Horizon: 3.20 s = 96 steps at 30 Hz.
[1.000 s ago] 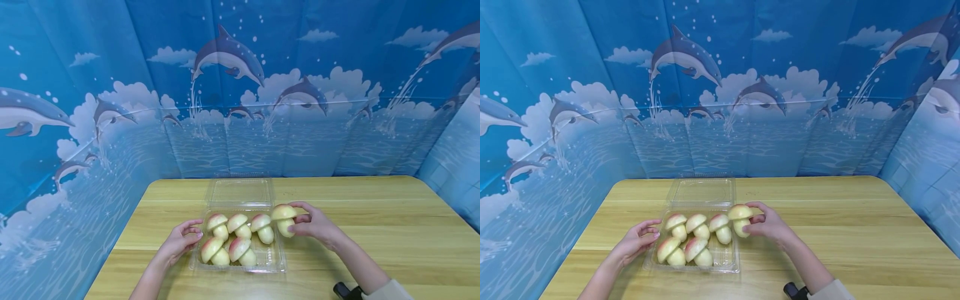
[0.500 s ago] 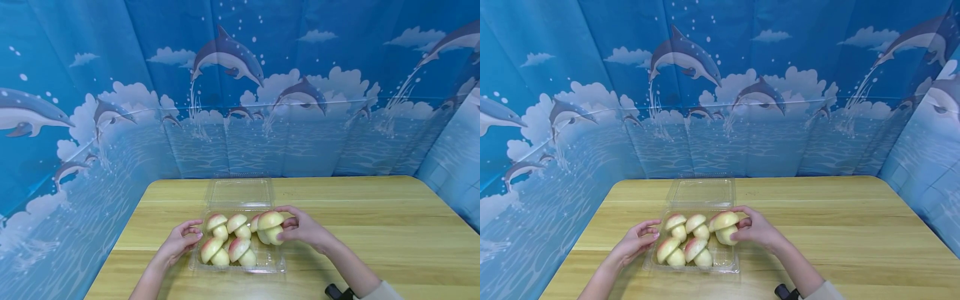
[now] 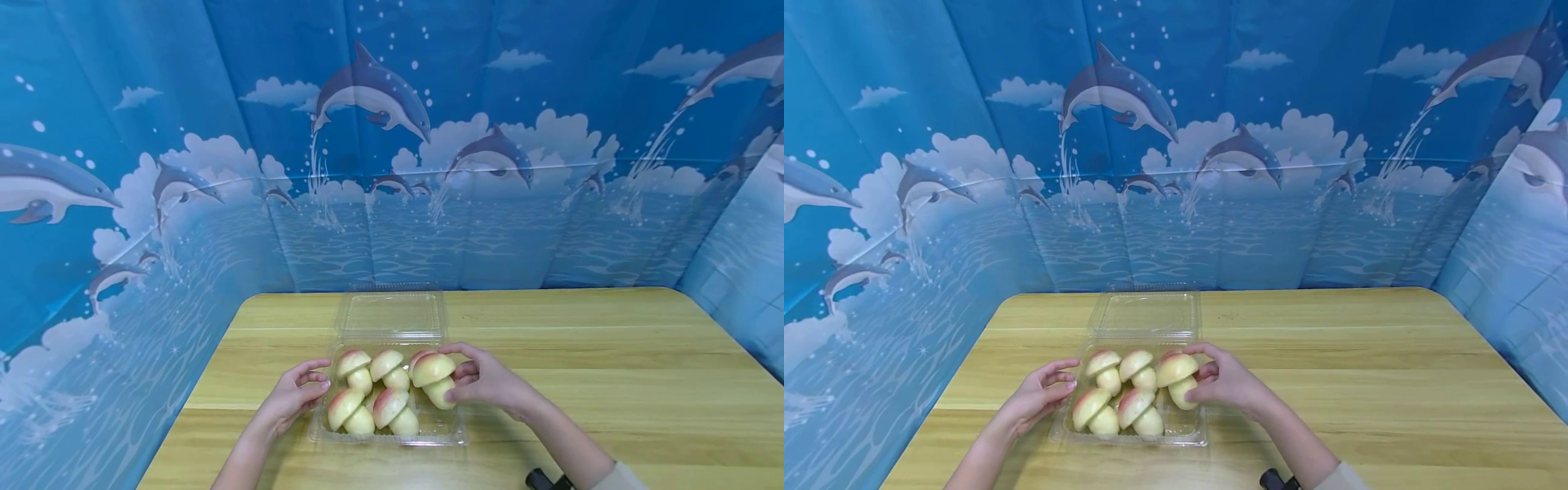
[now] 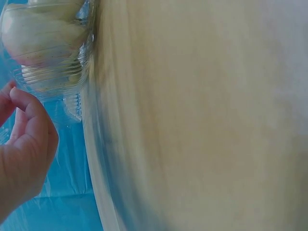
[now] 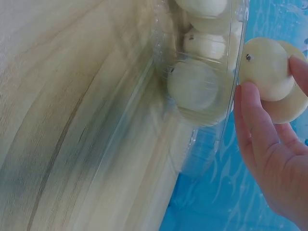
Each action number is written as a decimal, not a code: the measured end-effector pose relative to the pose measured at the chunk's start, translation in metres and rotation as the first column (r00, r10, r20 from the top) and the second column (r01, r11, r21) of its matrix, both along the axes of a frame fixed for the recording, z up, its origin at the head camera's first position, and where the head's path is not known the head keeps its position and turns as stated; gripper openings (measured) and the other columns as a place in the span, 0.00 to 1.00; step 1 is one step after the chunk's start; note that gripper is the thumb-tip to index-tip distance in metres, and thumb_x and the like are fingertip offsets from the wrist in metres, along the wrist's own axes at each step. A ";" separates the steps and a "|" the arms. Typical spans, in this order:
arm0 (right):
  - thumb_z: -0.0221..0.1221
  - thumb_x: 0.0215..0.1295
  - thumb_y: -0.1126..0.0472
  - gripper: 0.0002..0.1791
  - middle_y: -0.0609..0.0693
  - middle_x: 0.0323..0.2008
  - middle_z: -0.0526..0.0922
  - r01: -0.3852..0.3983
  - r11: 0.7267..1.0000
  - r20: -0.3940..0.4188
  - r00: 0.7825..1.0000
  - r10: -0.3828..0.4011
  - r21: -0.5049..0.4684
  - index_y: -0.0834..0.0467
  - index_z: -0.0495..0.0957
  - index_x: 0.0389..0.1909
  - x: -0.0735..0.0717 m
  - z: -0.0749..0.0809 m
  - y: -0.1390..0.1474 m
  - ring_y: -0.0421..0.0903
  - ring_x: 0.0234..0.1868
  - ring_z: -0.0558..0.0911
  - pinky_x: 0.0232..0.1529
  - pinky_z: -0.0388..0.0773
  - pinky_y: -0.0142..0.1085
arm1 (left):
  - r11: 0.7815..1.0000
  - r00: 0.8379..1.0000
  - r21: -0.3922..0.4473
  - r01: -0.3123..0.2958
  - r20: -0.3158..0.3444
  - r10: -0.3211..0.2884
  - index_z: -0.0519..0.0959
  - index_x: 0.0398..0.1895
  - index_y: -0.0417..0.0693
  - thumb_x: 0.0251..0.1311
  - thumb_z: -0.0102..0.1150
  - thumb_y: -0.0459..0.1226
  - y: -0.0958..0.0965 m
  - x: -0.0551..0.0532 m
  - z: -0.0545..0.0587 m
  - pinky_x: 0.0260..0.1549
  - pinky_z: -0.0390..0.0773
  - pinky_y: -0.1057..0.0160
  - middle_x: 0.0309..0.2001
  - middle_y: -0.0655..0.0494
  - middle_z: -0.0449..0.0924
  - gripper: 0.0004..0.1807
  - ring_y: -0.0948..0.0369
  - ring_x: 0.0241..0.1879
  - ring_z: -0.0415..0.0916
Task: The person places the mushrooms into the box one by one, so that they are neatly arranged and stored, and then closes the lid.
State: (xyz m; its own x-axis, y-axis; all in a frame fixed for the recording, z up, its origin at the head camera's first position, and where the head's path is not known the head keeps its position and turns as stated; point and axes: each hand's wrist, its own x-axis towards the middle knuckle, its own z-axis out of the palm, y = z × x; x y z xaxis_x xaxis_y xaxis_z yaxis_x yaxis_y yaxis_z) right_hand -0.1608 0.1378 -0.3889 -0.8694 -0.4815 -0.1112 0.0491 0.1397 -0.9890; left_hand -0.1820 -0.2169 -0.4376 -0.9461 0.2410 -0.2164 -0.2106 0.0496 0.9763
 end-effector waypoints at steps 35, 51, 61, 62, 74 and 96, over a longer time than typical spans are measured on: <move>0.70 0.46 0.65 0.37 0.61 0.50 0.70 -0.010 0.955 -0.219 0.973 0.078 0.296 0.65 0.68 0.60 0.010 0.002 -0.018 0.47 0.35 0.76 0.28 0.77 0.36 | 1.000 1.000 0.004 0.004 0.005 -0.004 0.62 0.63 0.33 0.57 0.57 0.28 -0.001 0.000 0.000 0.31 0.74 0.71 0.39 0.52 0.70 0.29 0.65 0.30 0.71; 0.71 0.45 0.65 0.34 0.58 0.46 0.72 0.000 0.943 -0.271 0.958 0.096 0.333 0.58 0.71 0.56 0.013 0.002 -0.019 0.47 0.35 0.78 0.29 0.77 0.35 | 1.000 1.000 -0.001 0.001 0.012 -0.001 0.62 0.63 0.33 0.57 0.58 0.29 0.000 0.002 0.001 0.31 0.74 0.71 0.39 0.52 0.70 0.29 0.65 0.31 0.70; 0.68 0.47 0.68 0.23 0.54 0.42 0.75 0.006 0.945 -0.282 0.955 0.092 0.327 0.59 0.76 0.47 0.013 -0.002 -0.019 0.45 0.33 0.80 0.29 0.78 0.34 | 1.000 1.000 0.011 0.011 0.010 -0.011 0.61 0.63 0.33 0.57 0.58 0.29 -0.001 0.002 0.002 0.32 0.74 0.71 0.39 0.53 0.70 0.30 0.66 0.30 0.71; 0.68 0.47 0.69 0.23 0.54 0.41 0.75 0.010 0.943 -0.286 0.954 0.091 0.333 0.59 0.76 0.47 0.013 -0.002 -0.019 0.45 0.32 0.80 0.29 0.78 0.34 | 1.000 1.000 0.010 0.011 0.010 -0.011 0.61 0.63 0.33 0.57 0.58 0.29 -0.001 0.002 0.002 0.31 0.74 0.71 0.39 0.53 0.70 0.30 0.66 0.30 0.71; 0.67 0.46 0.71 0.25 0.58 0.44 0.74 0.009 0.954 -0.223 0.973 0.061 0.299 0.62 0.76 0.49 0.013 0.001 -0.018 0.46 0.29 0.80 0.26 0.78 0.36 | 1.000 1.000 0.000 0.003 0.010 -0.003 0.62 0.63 0.33 0.57 0.58 0.28 0.000 0.003 0.002 0.31 0.74 0.71 0.39 0.53 0.70 0.30 0.66 0.30 0.71; 0.68 0.48 0.67 0.28 0.58 0.42 0.73 0.013 0.988 -0.040 0.999 -0.007 0.151 0.67 0.72 0.52 0.002 -0.007 -0.007 0.49 0.33 0.81 0.35 0.79 0.41 | 1.000 1.000 -0.008 0.005 0.014 -0.005 0.63 0.63 0.34 0.57 0.57 0.28 -0.001 0.000 0.001 0.32 0.74 0.70 0.39 0.52 0.70 0.29 0.64 0.31 0.71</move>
